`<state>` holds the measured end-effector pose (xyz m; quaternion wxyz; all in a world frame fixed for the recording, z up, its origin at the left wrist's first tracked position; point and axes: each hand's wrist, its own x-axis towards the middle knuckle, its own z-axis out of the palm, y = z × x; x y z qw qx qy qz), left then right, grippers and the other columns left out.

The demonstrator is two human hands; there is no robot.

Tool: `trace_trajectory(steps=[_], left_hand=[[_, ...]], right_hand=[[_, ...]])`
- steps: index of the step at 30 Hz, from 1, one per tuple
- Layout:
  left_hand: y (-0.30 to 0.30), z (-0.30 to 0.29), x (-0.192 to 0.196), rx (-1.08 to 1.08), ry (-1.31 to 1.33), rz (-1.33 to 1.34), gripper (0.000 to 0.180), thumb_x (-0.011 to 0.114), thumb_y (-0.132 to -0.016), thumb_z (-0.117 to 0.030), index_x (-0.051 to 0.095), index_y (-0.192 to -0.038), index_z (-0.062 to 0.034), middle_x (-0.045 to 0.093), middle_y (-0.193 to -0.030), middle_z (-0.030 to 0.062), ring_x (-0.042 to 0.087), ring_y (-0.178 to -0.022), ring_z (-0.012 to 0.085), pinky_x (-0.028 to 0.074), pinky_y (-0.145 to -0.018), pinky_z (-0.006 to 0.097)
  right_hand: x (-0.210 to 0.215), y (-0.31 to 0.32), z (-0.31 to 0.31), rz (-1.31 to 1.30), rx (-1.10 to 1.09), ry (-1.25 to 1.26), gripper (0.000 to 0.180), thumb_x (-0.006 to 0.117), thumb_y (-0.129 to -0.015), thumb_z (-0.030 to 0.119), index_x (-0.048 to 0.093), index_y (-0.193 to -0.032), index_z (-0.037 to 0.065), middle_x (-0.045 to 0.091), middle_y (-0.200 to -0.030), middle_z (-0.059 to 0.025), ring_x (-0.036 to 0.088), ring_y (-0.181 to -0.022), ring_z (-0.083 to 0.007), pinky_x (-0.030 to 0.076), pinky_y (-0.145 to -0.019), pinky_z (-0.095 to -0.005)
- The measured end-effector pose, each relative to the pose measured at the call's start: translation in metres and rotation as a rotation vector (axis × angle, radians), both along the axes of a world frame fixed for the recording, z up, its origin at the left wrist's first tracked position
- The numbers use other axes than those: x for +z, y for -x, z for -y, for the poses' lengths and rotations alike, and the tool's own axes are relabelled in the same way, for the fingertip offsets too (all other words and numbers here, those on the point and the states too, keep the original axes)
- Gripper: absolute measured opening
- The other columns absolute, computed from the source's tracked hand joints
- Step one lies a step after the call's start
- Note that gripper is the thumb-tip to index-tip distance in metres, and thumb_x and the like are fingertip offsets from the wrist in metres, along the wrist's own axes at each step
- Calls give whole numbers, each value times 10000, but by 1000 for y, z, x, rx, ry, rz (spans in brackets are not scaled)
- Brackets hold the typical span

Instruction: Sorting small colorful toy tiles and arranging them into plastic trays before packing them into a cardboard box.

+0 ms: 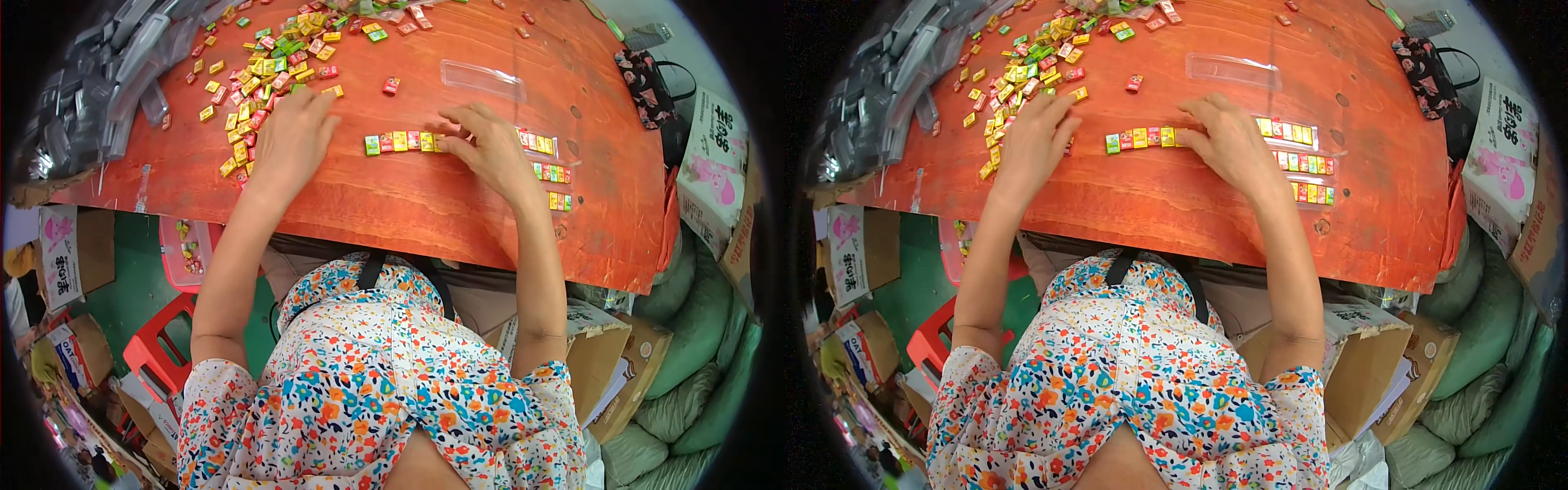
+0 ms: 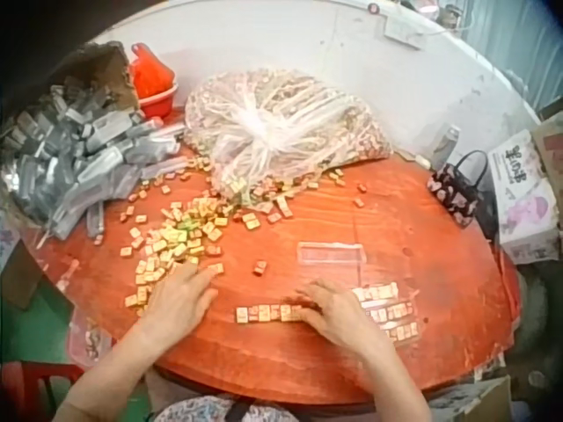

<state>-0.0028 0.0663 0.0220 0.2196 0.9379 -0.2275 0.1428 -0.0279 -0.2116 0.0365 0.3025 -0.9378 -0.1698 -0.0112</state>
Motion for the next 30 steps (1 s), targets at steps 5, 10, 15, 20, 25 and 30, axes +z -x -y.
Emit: trace_trajectory(steps=[5, 10, 15, 20, 25, 30], left_hand=[[-12, 8, -1, -59, -24, 81, 262, 663, -842, -145, 629, -1066, -15, 615, -969, 171, 617, -912, 355, 519, -756, 450], [14, 22, 7, -189, 10, -188, 412, 736, -792, -258, 613, -1103, -17, 584, -983, 157, 607, -917, 350, 509, -771, 438], [20, 30, -3, -194, 18, -203, 431, 753, -775, -286, 618, -1097, -33, 566, -971, 146, 605, -907, 338, 507, -768, 433], [19, 44, -10, -200, 29, -292, 308, 723, -809, -239, 660, -1046, -52, 560, -945, 130, 618, -848, 327, 512, -706, 437], [9, 55, -10, -253, 98, -223, 246, 703, -830, -242, 684, -1010, -75, 550, -893, 124, 613, -798, 331, 511, -680, 437], [-37, 103, -1, -319, 199, -127, 240, 710, -817, -243, 701, -956, -48, 572, -890, 141, 619, -803, 334, 517, -702, 444]], right_hand=[[-5, 10, 5, -21, 28, -24, 398, 714, -801, 97, 623, -1181, 22, 629, -1063, -125, 639, -899, -276, 513, -778, -368], [-12, 11, -4, 15, 42, 34, 414, 717, -804, 131, 621, -1194, 31, 612, -1062, -120, 619, -927, -291, 503, -803, -380], [-10, 9, -15, -41, 7, 71, 388, 708, -820, 165, 635, -1186, 60, 606, -1047, -113, 611, -943, -300, 500, -803, -387], [-27, 9, -15, 32, 46, 29, 308, 702, -830, 187, 660, -1115, 76, 604, -1040, -104, 611, -956, -309, 498, -786, -401], [-21, 8, -2, 82, 32, 21, 273, 700, -832, 173, 662, -1081, 67, 609, -1002, -114, 618, -898, -314, 501, -758, -410], [4, -25, 44, 106, -40, -16, 282, 701, -838, 149, 663, -1099, 51, 608, -941, -98, 625, -809, -256, 504, -721, -375]])
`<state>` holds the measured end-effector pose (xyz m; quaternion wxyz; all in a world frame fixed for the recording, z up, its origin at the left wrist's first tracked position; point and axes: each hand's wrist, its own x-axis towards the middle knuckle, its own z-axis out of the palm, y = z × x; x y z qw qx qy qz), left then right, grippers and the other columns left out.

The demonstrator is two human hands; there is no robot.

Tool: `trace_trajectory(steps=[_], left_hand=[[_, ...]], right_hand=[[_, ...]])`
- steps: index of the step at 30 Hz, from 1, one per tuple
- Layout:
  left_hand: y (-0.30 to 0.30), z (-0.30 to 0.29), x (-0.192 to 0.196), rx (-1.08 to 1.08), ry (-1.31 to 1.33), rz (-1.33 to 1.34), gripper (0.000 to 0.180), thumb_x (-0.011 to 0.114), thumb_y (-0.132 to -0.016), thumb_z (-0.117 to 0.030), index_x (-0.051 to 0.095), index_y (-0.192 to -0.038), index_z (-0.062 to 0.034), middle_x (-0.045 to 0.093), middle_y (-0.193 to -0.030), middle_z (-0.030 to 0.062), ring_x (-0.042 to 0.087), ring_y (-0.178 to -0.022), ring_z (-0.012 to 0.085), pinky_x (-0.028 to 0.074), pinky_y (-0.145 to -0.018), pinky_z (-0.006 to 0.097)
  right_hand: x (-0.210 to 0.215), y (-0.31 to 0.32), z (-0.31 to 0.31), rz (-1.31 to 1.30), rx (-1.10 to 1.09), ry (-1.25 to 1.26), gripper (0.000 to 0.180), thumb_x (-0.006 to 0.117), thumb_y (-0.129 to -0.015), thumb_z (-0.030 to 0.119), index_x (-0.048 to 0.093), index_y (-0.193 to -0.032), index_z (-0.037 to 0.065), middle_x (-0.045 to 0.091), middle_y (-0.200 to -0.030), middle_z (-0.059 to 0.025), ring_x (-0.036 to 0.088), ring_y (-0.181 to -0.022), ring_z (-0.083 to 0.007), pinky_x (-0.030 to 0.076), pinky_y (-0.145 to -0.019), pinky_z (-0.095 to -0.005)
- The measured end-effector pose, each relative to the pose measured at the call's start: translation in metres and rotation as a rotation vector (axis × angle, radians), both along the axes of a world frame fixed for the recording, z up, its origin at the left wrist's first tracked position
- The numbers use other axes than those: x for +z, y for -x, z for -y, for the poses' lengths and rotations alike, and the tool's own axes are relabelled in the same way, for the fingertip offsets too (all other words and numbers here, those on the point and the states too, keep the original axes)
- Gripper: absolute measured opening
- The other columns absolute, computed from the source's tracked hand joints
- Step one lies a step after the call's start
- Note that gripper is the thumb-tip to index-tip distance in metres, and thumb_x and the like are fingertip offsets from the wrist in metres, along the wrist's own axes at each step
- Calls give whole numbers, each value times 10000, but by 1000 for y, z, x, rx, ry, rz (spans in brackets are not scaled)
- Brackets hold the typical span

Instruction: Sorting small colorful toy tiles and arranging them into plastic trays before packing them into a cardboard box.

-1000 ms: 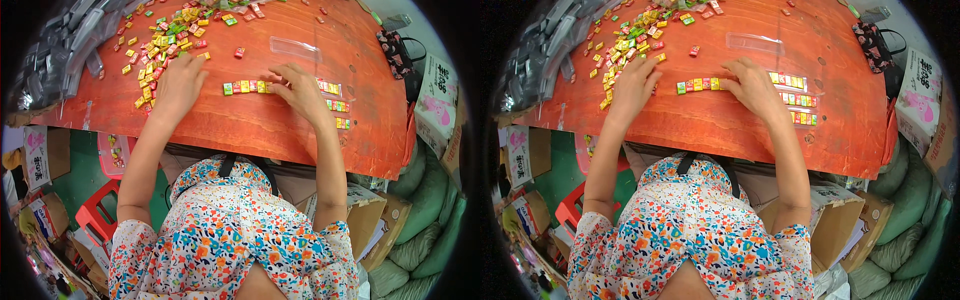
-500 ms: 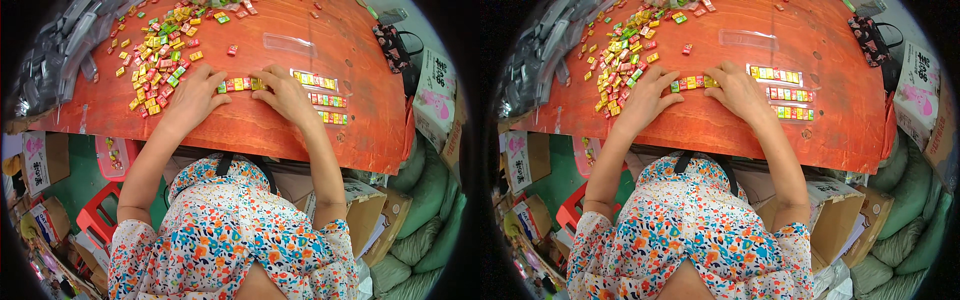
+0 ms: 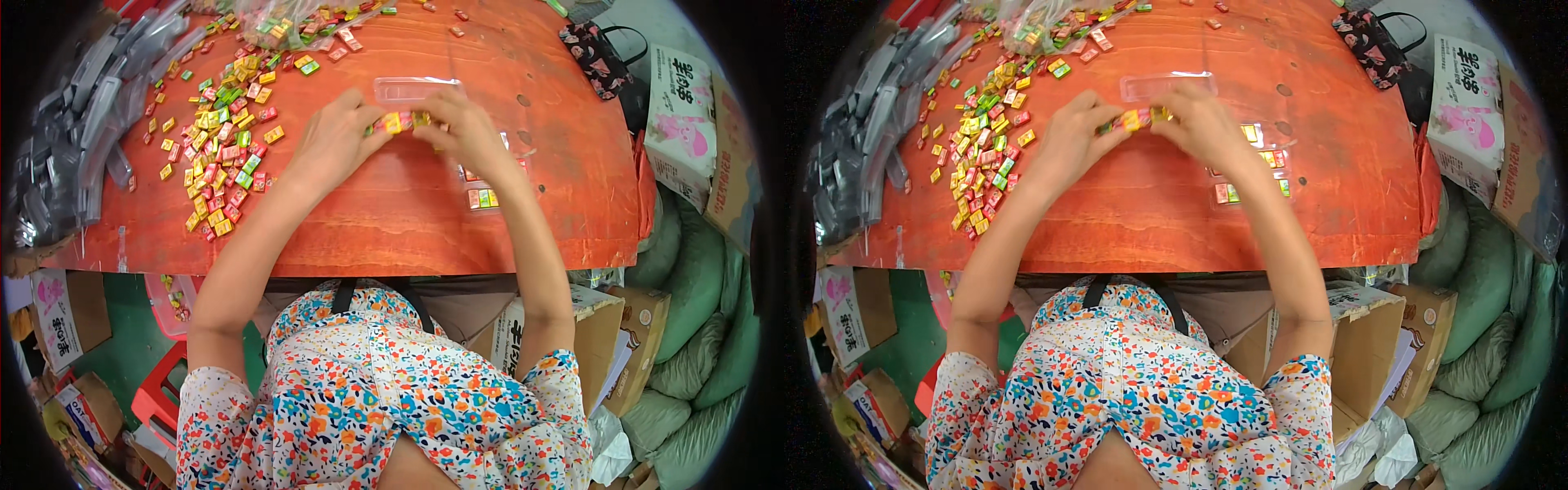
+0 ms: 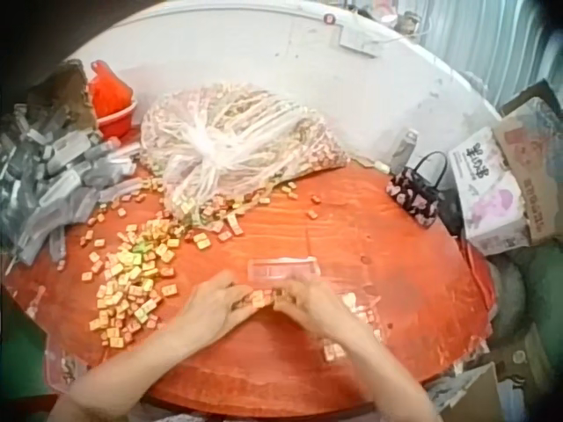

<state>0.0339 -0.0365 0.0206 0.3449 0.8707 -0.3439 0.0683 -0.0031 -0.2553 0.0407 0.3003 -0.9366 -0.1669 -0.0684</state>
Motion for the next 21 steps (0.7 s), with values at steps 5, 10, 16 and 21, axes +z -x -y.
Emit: trace_trajectory(steps=[5, 10, 16, 21], left_hand=[[-48, 51, -3, -12, -73, 83, 237, 710, -810, -243, 707, -937, -43, 593, -927, 150, 628, -852, 348, 520, -749, 459], [-61, 60, -9, -24, -173, 4, 229, 709, -809, -223, 699, -951, -43, 602, -963, 152, 630, -914, 356, 524, -786, 451], [-31, 23, -17, 4, -90, 74, 330, 688, -838, -199, 632, -1118, -35, 612, -1085, 156, 600, -1005, 356, 509, -864, 441], [-3, 18, -36, 105, -130, 144, 568, 640, -886, -195, 436, -1339, 80, 508, -1330, 260, 503, -1208, 399, 421, -1035, 439]], right_hand=[[-10, -46, 48, 7, -28, 75, 281, 700, -841, 137, 668, -1108, 54, 609, -944, -86, 621, -825, -224, 500, -729, -350], [-23, -59, 61, -8, -5, 76, 295, 703, -843, 138, 672, -1126, 62, 615, -945, -82, 618, -835, -218, 497, -740, -339], [-21, -40, 69, 2, -132, 4, 291, 697, -854, 158, 673, -1128, 63, 642, -972, -85, 633, -857, -236, 503, -752, -341], [-39, -23, 63, 243, -246, 218, 230, 603, -896, 104, 681, -1107, 54, 622, -1160, -111, 600, -1063, -292, 488, -889, -381]])
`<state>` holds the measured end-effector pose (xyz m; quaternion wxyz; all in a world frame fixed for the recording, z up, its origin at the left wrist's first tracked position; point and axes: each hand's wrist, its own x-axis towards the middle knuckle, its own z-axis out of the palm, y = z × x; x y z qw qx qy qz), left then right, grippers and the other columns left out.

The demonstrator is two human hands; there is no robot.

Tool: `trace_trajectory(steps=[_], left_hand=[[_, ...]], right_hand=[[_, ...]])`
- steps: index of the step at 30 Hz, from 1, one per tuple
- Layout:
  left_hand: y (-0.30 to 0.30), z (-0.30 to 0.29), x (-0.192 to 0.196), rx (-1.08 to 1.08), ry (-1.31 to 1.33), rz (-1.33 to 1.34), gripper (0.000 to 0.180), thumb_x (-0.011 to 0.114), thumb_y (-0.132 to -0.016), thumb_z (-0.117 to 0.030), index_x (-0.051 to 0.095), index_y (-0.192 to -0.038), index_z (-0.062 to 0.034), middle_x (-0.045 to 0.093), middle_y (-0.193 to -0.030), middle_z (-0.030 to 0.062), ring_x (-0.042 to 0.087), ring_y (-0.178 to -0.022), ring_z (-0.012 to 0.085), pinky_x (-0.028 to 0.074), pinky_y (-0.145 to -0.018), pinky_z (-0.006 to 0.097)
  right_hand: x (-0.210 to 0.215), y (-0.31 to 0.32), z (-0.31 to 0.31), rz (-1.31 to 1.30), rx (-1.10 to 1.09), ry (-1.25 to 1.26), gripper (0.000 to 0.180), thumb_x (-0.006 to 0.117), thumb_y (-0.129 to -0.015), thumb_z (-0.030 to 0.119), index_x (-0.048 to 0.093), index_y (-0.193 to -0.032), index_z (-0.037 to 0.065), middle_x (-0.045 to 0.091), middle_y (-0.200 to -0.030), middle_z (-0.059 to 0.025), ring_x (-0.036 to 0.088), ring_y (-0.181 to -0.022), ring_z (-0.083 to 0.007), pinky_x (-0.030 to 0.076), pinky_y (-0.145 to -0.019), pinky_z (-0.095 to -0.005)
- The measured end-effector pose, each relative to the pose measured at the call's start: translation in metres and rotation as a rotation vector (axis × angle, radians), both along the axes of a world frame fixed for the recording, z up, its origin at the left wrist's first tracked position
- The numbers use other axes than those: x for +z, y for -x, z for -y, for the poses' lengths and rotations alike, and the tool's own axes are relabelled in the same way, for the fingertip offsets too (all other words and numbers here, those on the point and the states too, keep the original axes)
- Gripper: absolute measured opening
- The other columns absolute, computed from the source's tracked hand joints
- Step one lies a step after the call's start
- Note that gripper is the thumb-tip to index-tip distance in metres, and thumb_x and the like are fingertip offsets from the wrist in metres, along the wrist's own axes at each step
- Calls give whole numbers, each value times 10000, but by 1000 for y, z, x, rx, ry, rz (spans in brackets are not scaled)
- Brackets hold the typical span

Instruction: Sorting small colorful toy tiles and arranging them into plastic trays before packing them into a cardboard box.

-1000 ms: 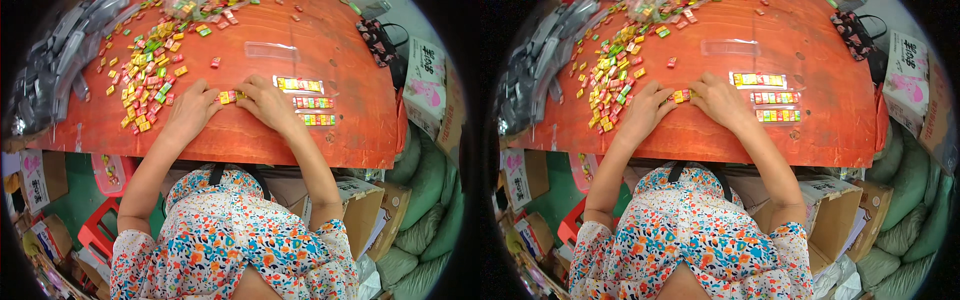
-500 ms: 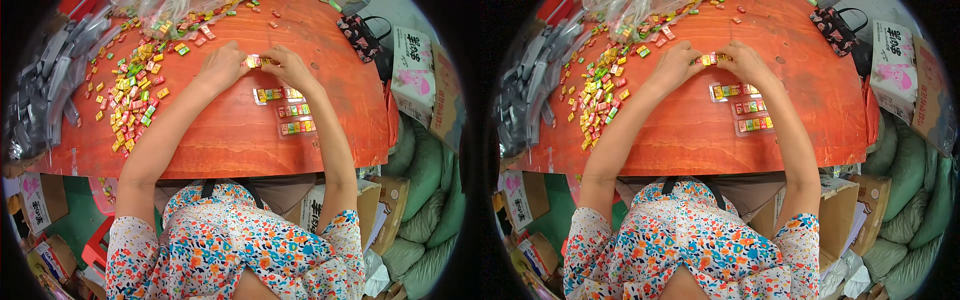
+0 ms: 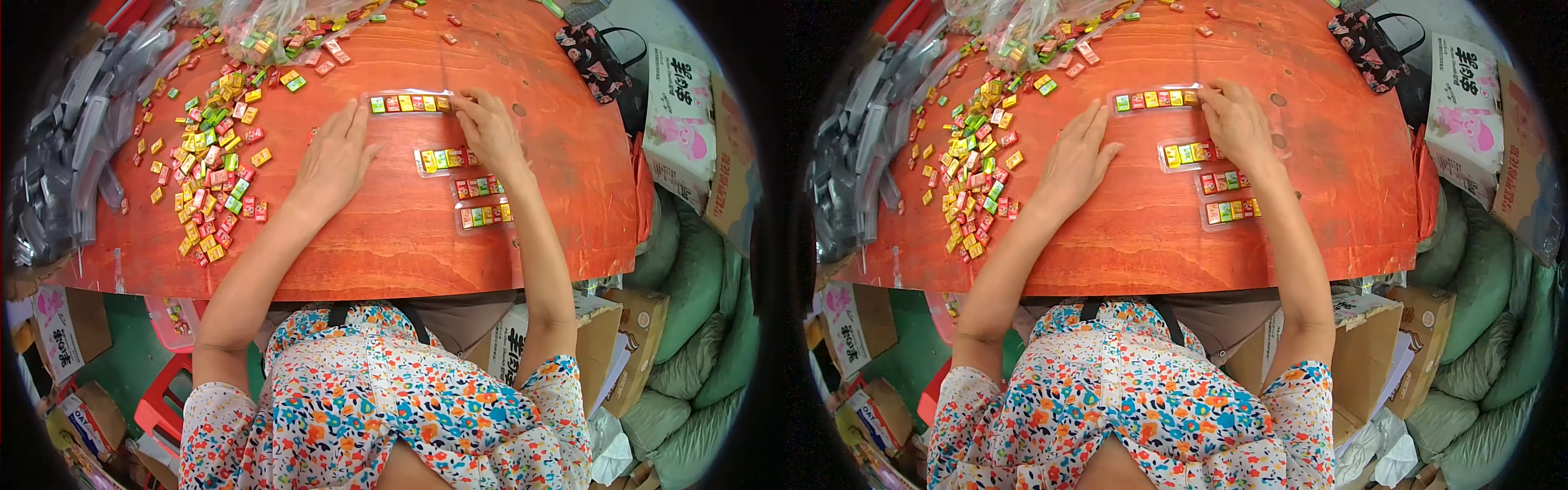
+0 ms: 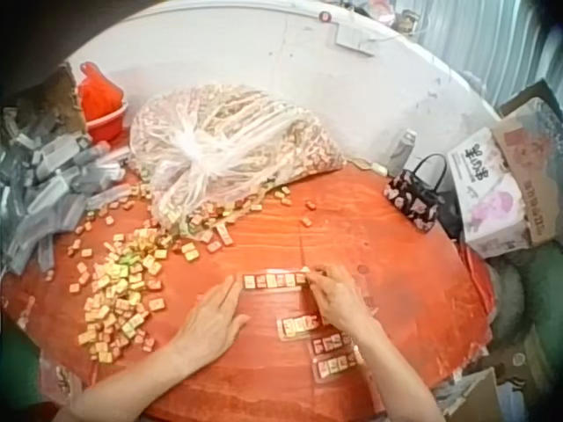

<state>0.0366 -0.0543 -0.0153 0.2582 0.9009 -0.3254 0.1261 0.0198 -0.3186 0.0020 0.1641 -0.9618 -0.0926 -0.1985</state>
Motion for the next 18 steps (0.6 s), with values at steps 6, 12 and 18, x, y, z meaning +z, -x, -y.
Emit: trace_trajectory(steps=[6, 12, 18], left_hand=[[1, 7, -13, 0, -12, -26, 496, 525, -943, -164, 411, -1353, 92, 465, -1376, 281, 452, -1278, 410, 336, -1112, 473], [5, 9, -20, 16, 35, 42, 431, 509, -937, -133, 474, -1305, 89, 459, -1383, 275, 449, -1275, 429, 327, -1113, 495], [10, 16, -19, 11, 24, 191, 404, 524, -887, -98, 530, -1260, 56, 452, -1396, 247, 414, -1314, 406, 335, -1117, 477]], right_hand=[[-4, -1, -11, 10, 9, 108, 240, 571, -888, 76, 679, -1102, 70, 605, -1214, -103, 575, -1106, -300, 465, -919, -407], [5, -2, -24, 79, 24, 482, 272, 590, -874, 115, 652, -1138, 106, 605, -1228, -77, 588, -1080, -273, 460, -851, -410], [22, -5, -38, 69, 31, 373, 242, 586, -899, 131, 650, -1128, 88, 614, -1205, -91, 608, -1049, -282, 489, -837, -407]])
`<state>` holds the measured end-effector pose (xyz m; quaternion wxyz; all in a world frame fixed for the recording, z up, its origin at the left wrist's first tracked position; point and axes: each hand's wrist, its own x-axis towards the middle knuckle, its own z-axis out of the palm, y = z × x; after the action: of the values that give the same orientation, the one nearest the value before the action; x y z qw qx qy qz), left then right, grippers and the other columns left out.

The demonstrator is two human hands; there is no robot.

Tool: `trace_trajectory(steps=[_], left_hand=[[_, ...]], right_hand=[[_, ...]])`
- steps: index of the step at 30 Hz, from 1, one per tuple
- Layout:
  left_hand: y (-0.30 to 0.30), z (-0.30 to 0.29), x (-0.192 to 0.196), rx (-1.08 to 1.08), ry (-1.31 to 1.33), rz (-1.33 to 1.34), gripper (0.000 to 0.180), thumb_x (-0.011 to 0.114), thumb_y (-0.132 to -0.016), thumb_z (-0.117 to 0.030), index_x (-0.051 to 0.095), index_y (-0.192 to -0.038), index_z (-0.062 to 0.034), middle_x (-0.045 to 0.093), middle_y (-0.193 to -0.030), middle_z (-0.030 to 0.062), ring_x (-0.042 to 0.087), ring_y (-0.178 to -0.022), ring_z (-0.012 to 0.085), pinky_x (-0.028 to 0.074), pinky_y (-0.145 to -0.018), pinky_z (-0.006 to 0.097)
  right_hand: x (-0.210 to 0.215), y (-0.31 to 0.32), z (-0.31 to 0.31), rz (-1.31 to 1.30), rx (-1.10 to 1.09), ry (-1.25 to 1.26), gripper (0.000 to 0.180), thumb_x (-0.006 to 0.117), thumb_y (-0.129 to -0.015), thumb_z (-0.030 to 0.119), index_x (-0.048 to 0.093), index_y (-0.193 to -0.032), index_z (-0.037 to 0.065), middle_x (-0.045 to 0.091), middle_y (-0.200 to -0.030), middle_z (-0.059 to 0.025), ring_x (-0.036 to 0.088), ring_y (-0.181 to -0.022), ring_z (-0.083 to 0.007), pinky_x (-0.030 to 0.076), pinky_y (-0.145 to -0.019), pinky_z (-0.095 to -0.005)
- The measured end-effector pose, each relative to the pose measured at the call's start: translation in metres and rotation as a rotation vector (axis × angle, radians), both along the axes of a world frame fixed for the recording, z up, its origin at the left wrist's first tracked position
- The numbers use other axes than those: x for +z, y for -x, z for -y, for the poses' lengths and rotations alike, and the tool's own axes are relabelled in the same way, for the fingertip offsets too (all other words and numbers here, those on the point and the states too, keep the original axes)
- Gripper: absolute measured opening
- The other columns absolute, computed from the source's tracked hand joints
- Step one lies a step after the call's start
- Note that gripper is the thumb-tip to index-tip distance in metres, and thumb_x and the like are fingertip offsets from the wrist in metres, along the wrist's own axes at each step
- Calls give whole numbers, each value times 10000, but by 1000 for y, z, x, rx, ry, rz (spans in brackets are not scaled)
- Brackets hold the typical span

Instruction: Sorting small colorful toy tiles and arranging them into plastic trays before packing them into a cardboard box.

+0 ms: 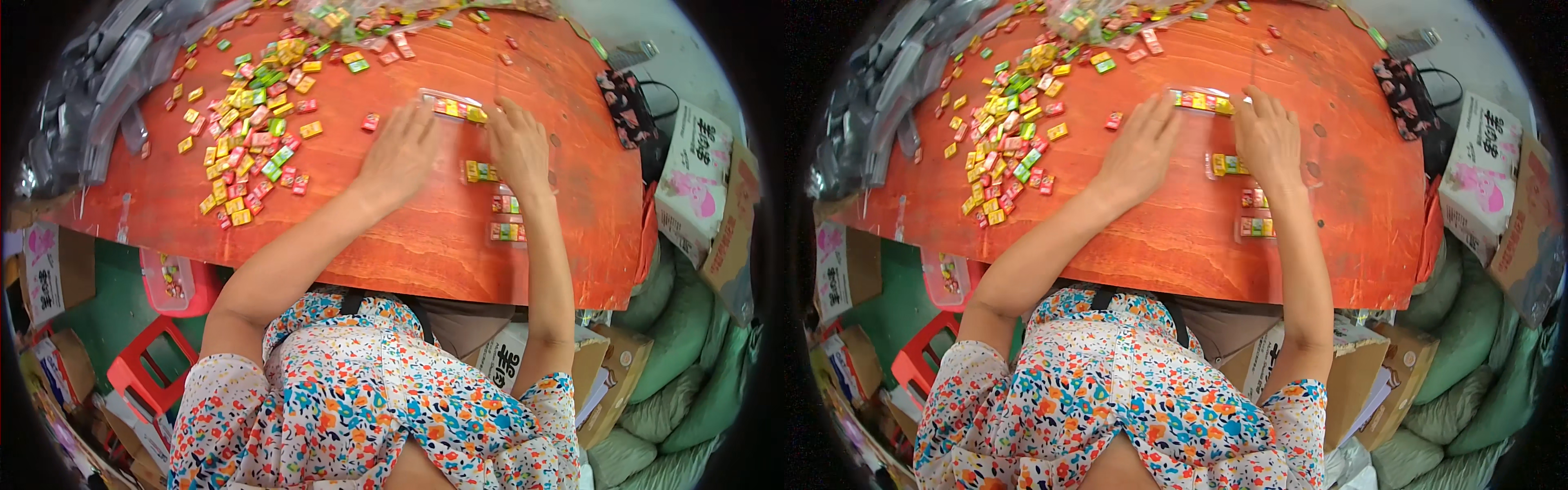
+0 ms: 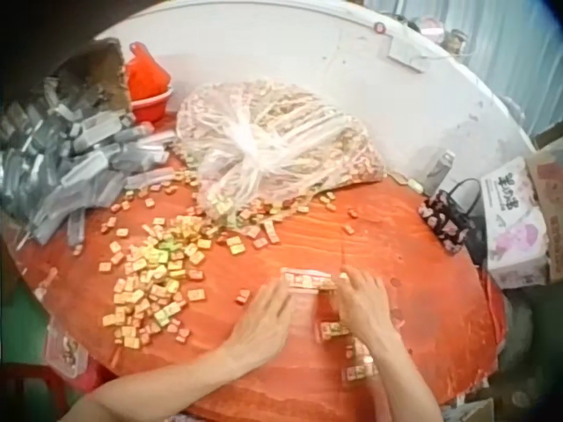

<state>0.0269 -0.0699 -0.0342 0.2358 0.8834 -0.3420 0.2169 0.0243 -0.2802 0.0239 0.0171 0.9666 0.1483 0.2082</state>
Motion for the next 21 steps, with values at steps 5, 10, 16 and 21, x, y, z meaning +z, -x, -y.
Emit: trace_trajectory(steps=[5, 10, 16, 21], left_hand=[[11, 11, 8, -280, 126, -89, 357, 474, -879, -98, 563, -1177, 78, 528, -1246, 266, 495, -1200, 417, 408, -1032, 476], [10, 8, -7, -288, 121, -300, 347, 491, -879, -133, 567, -1177, 27, 571, -1195, 239, 545, -1134, 369, 441, -954, 470], [8, -1, 2, -225, 109, -372, 396, 533, -885, -174, 537, -1230, 21, 566, -1217, 220, 509, -1193, 366, 397, -1017, 475], [5, -4, 5, -20, 2, -153, 603, 583, -911, -305, 436, -1357, 75, 337, -1484, 255, 295, -1397, 383, 215, -1167, 483]], right_hand=[[26, -19, -67, -389, 248, -520, 263, 634, -888, 176, 645, -1101, 22, 660, -1072, -131, 654, -944, -322, 556, -758, -394], [7, -41, -128, -468, 261, -53, 277, 646, -822, 271, 659, -1011, 69, 665, -1015, -145, 646, -939, -351, 528, -774, -469], [12, -28, -108, -359, 308, -394, 211, 638, -796, 138, 654, -982, 38, 671, -949, -146, 663, -881, -326, 539, -781, -435], [23, -27, -29, -297, 93, -632, 278, 682, -823, 91, 664, -1095, 38, 699, -989, -113, 678, -857, -206, 532, -767, -322]])
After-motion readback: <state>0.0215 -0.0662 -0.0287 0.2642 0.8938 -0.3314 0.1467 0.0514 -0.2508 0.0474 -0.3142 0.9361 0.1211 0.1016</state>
